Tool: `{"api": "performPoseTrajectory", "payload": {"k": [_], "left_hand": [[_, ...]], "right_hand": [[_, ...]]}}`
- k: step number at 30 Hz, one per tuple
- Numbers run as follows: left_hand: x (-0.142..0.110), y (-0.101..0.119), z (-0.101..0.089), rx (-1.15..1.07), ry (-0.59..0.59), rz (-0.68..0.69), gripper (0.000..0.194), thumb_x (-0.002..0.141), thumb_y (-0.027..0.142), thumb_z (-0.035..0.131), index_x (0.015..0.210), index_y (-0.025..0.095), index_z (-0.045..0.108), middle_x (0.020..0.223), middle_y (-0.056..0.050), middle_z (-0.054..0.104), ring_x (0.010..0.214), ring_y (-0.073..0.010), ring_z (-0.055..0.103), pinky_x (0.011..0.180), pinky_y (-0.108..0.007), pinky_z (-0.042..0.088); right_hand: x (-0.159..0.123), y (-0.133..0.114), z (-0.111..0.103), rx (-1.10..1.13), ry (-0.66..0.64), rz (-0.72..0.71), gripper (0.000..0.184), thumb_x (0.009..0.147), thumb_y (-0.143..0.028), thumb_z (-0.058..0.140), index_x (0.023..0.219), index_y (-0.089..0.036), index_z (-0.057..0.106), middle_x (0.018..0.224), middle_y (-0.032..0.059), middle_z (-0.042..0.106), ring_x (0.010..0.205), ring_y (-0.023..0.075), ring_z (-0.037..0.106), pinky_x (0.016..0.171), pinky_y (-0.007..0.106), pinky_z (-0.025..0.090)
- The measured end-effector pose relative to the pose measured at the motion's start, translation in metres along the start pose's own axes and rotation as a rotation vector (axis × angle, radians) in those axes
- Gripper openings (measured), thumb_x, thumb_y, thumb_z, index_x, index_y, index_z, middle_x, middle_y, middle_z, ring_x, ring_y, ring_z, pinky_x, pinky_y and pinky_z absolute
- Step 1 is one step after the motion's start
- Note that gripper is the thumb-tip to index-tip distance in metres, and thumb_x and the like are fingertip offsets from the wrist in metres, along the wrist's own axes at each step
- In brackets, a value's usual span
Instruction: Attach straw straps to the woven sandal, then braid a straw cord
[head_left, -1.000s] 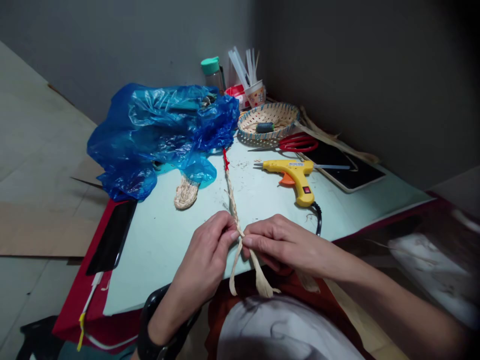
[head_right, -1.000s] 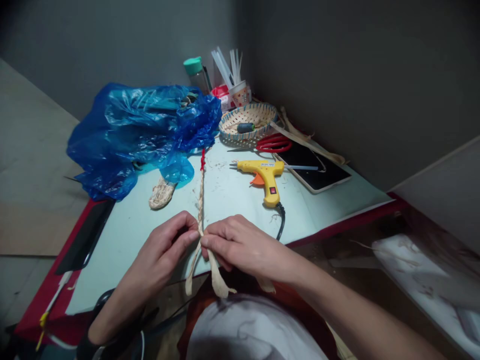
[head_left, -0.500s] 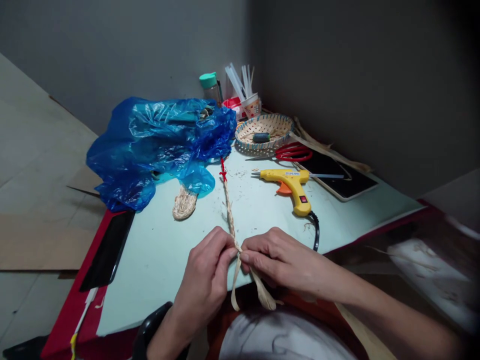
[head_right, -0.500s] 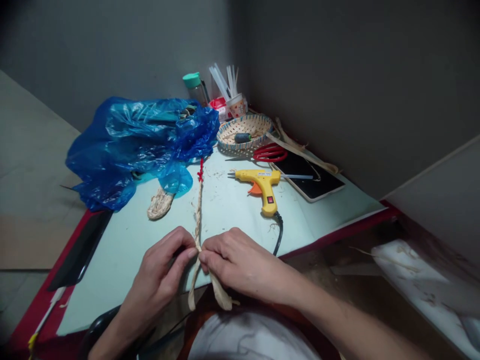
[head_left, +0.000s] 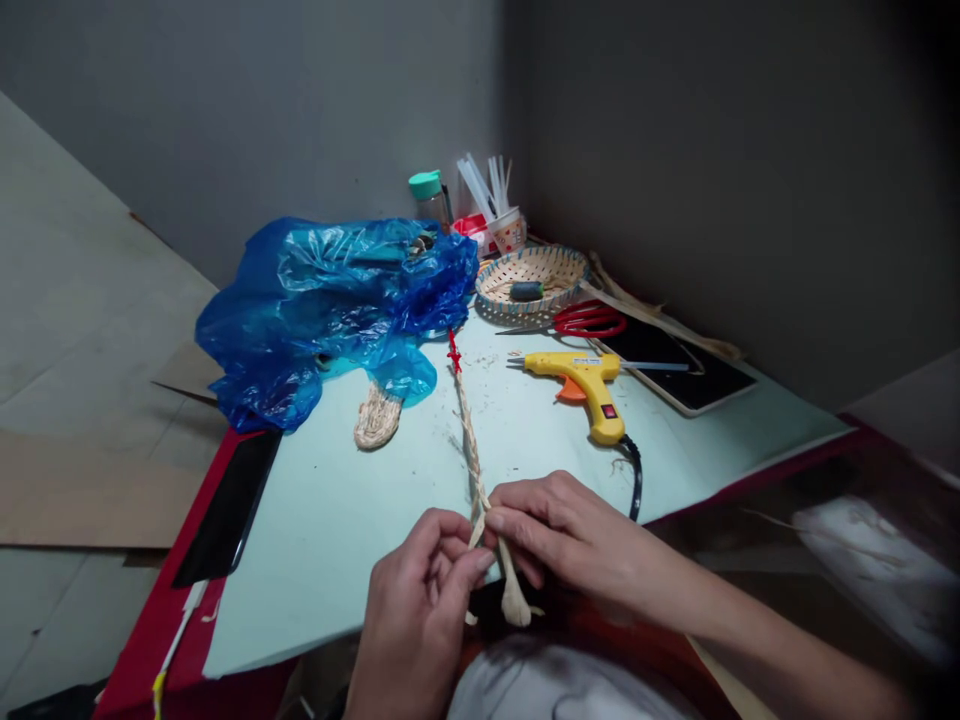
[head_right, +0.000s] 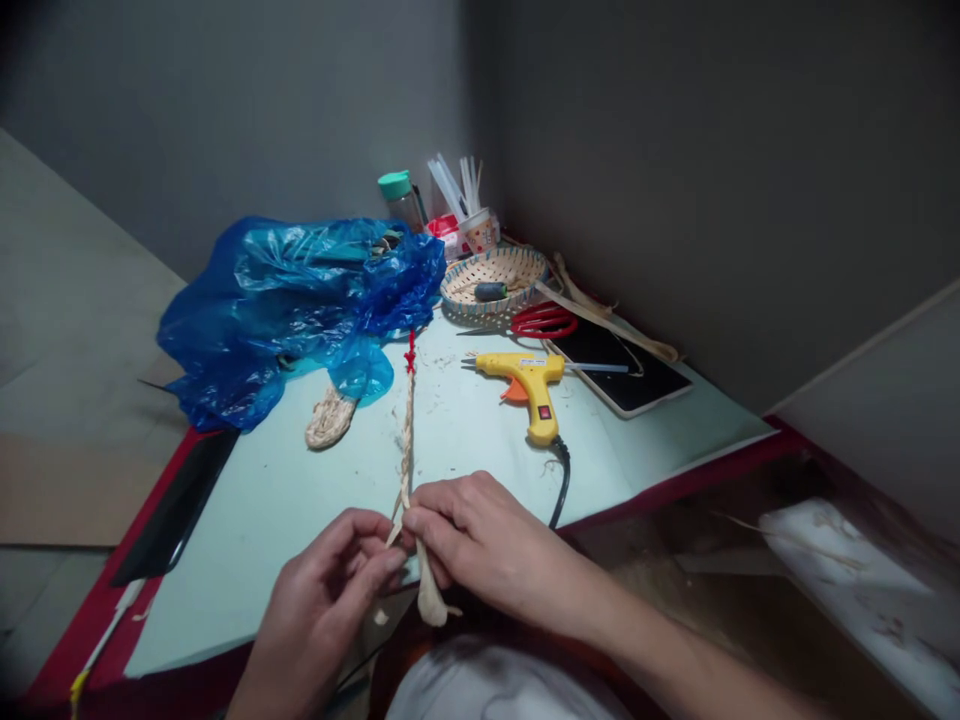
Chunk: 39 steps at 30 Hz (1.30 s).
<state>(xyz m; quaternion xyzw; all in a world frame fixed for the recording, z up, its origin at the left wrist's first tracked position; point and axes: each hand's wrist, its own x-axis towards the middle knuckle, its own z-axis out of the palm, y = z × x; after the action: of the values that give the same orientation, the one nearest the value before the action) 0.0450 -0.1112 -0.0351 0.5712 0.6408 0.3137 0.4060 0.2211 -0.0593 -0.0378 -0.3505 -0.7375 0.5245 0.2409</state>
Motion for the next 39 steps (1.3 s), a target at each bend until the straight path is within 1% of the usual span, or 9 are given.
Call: {"api": "performPoseTrajectory", "payload": {"k": [4,10,14,17,19,23,27,31,39], "left_hand": [[-0.014,0.001,0.002,0.240,0.130,0.258,0.021,0.092,0.029,0.054,0.075,0.022,0.064,0.064,0.001,0.063,0.057,-0.0140,0.057,0.057,-0.024,0.042],[-0.027,-0.008,0.026,0.597,0.289,0.670,0.022,0.089,0.011,0.051,0.099,0.022,0.068,0.074,-0.006,0.070,0.065,-0.0182,0.067,0.059,-0.025,0.046],[-0.024,-0.008,0.030,0.615,0.287,0.778,0.023,0.090,0.012,0.051,0.107,0.020,0.065,0.080,-0.009,0.070,0.072,-0.0221,0.066,0.064,-0.031,0.047],[-0.019,0.000,0.019,0.405,0.270,0.689,0.012,0.091,0.019,0.052,0.091,0.021,0.064,0.069,-0.005,0.061,0.065,-0.0202,0.055,0.061,-0.033,0.043],[-0.014,0.005,0.012,0.177,0.256,0.487,0.014,0.093,0.021,0.050,0.085,0.022,0.061,0.076,-0.004,0.060,0.073,-0.0195,0.056,0.067,-0.032,0.044],[0.001,0.008,0.009,-0.375,-0.077,0.064,0.023,0.092,0.037,0.055,0.107,0.020,0.058,0.079,-0.003,0.062,0.074,-0.0161,0.057,0.068,-0.027,0.045],[0.010,0.004,0.015,-0.718,-0.296,-0.154,0.032,0.089,0.038,0.061,0.111,0.017,0.055,0.062,0.005,0.049,0.048,-0.0047,0.030,0.045,-0.017,0.022],[0.012,0.002,0.017,-0.763,-0.285,-0.226,0.034,0.086,0.038,0.065,0.111,0.015,0.061,0.055,0.010,0.037,0.043,-0.0026,0.015,0.040,-0.018,0.011],[0.013,0.006,0.019,-0.553,-0.221,-0.148,0.041,0.086,0.041,0.062,0.116,0.015,0.070,0.063,0.001,0.057,0.042,-0.0027,0.027,0.042,-0.020,0.019]], "right_hand": [[-0.001,-0.003,0.001,-0.004,0.019,0.034,0.038,0.100,-0.025,0.040,0.065,-0.017,0.051,0.057,-0.0036,0.052,0.056,0.0103,0.048,0.060,0.022,0.035],[-0.001,-0.002,-0.002,0.193,0.019,0.025,0.033,0.098,-0.028,0.044,0.079,-0.014,0.068,0.072,-0.0001,0.061,0.068,0.0128,0.053,0.065,0.022,0.039],[-0.002,0.001,-0.002,0.305,-0.021,0.083,0.034,0.098,-0.035,0.047,0.088,-0.011,0.068,0.078,0.0034,0.064,0.071,0.0141,0.055,0.065,0.022,0.042],[-0.006,0.002,0.000,0.362,-0.028,0.094,0.034,0.100,-0.037,0.044,0.090,-0.012,0.065,0.079,0.0035,0.064,0.069,0.0133,0.054,0.063,0.022,0.041],[-0.009,-0.001,0.002,0.357,-0.033,0.079,0.035,0.101,-0.038,0.043,0.083,-0.014,0.061,0.076,0.0016,0.061,0.067,0.0122,0.052,0.062,0.022,0.039],[-0.014,-0.009,0.004,0.298,-0.008,0.018,0.034,0.103,-0.034,0.042,0.076,-0.016,0.052,0.073,-0.0016,0.053,0.068,0.0114,0.047,0.065,0.022,0.038],[-0.019,-0.009,0.006,0.242,0.003,0.003,0.030,0.105,-0.033,0.036,0.084,-0.018,0.052,0.076,-0.0032,0.053,0.069,0.0103,0.048,0.066,0.020,0.038],[-0.024,-0.007,0.005,0.043,0.024,0.002,0.029,0.106,-0.030,0.035,0.092,-0.019,0.057,0.077,-0.0034,0.058,0.072,0.0106,0.052,0.070,0.021,0.038],[-0.025,-0.025,0.003,-0.335,0.058,0.057,0.026,0.099,-0.015,0.039,0.080,-0.019,0.056,0.072,-0.0010,0.062,0.056,0.0104,0.049,0.055,0.024,0.033]]}}
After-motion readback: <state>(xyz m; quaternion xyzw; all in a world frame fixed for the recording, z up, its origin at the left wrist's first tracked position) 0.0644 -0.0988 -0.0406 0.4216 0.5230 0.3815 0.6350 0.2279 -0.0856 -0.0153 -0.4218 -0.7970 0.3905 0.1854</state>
